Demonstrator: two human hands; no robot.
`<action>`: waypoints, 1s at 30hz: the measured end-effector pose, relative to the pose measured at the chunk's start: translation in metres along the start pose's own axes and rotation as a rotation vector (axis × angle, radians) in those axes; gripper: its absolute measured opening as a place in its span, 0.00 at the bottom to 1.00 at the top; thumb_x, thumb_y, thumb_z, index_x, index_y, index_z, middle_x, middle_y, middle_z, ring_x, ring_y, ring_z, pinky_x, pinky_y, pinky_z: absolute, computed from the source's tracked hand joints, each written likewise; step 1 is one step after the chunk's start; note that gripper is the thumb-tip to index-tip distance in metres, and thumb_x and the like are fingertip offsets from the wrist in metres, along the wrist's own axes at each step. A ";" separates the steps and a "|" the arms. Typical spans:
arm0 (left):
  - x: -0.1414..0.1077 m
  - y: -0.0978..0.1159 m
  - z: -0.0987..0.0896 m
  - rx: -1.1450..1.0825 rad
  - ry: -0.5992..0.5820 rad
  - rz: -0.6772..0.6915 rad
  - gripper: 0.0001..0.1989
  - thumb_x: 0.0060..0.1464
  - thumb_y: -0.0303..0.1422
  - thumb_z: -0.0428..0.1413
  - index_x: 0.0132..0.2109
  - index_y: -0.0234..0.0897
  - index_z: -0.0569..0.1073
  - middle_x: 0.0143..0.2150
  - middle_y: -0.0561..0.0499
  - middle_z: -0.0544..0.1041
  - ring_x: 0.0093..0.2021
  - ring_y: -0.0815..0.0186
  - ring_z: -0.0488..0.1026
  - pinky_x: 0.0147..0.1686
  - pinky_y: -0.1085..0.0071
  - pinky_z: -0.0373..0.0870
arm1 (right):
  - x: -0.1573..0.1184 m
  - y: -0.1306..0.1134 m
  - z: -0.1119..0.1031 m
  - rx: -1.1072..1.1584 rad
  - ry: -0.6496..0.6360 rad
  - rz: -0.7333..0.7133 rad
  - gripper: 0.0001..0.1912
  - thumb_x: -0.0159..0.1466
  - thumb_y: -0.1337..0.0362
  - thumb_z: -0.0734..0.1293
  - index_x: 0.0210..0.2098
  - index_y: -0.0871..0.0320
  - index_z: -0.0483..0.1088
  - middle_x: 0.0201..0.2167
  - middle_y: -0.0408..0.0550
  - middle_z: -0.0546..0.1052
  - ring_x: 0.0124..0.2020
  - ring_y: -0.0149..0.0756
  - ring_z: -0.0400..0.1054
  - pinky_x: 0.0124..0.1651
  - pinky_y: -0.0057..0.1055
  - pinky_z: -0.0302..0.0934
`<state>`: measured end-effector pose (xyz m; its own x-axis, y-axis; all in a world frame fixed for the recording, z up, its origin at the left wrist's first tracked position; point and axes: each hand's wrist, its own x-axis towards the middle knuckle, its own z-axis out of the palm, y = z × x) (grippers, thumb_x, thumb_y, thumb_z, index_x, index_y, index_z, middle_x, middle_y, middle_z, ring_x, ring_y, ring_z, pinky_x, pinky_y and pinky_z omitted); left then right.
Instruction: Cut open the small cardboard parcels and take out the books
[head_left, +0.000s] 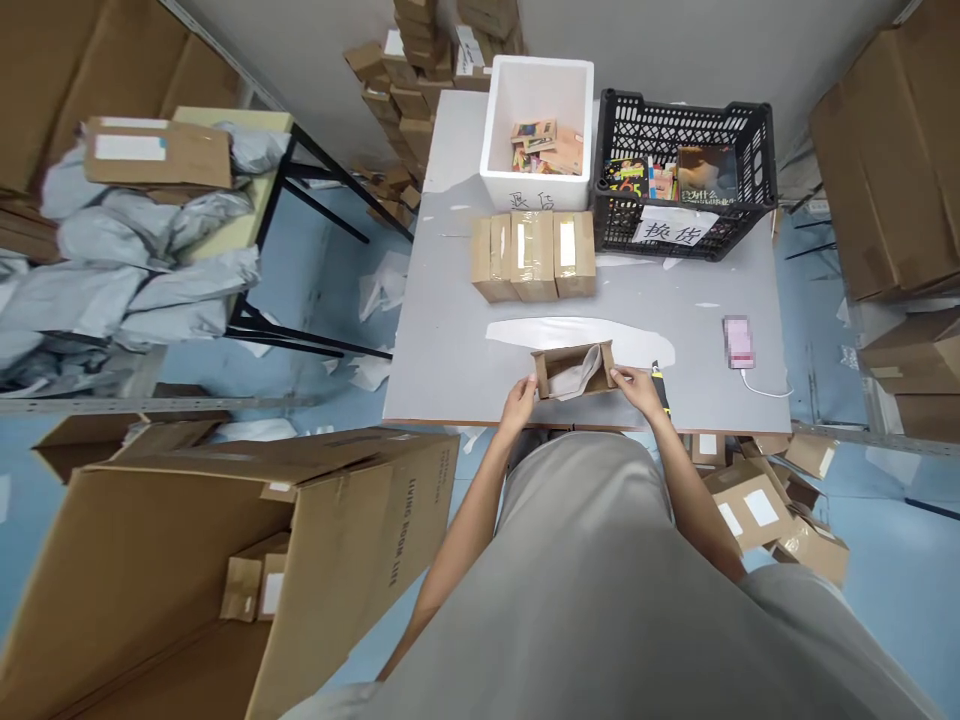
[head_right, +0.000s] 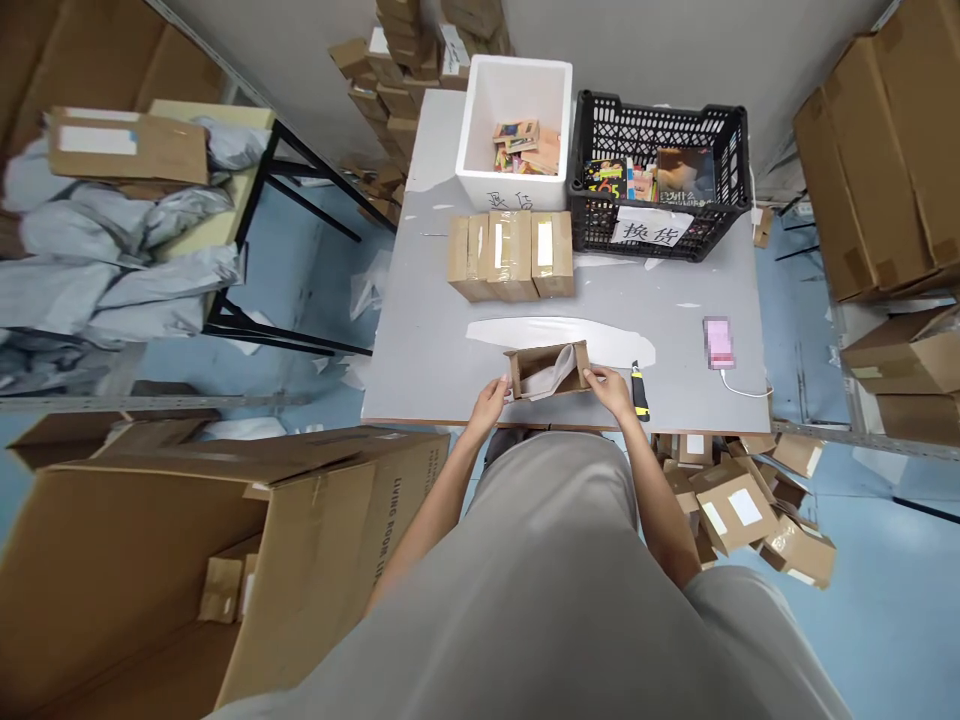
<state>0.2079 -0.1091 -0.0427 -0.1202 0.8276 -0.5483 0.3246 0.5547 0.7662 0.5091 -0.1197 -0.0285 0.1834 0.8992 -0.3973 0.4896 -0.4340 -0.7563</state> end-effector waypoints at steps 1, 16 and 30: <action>-0.002 -0.003 0.000 0.001 -0.006 -0.006 0.27 0.77 0.54 0.53 0.57 0.35 0.82 0.60 0.35 0.87 0.61 0.49 0.83 0.59 0.56 0.80 | -0.003 0.001 0.002 0.009 -0.002 -0.004 0.18 0.74 0.49 0.72 0.45 0.56 0.86 0.49 0.55 0.91 0.42 0.47 0.84 0.55 0.42 0.76; -0.086 -0.009 0.003 -0.005 -0.261 0.258 0.33 0.61 0.52 0.72 0.66 0.40 0.81 0.70 0.37 0.82 0.63 0.50 0.83 0.60 0.55 0.84 | -0.150 0.040 -0.018 0.174 0.307 0.098 0.23 0.63 0.46 0.79 0.49 0.56 0.84 0.52 0.56 0.89 0.40 0.46 0.83 0.49 0.42 0.77; -0.198 -0.080 0.093 0.097 -0.633 0.332 0.33 0.61 0.51 0.71 0.67 0.39 0.81 0.68 0.37 0.83 0.64 0.47 0.82 0.64 0.50 0.82 | -0.389 0.128 -0.002 0.221 0.633 0.433 0.23 0.65 0.48 0.78 0.52 0.56 0.83 0.50 0.58 0.89 0.40 0.48 0.84 0.52 0.46 0.79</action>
<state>0.2928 -0.3250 -0.0264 0.5562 0.7265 -0.4035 0.3351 0.2482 0.9089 0.5018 -0.5253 0.0306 0.8004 0.4803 -0.3586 0.0961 -0.6934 -0.7141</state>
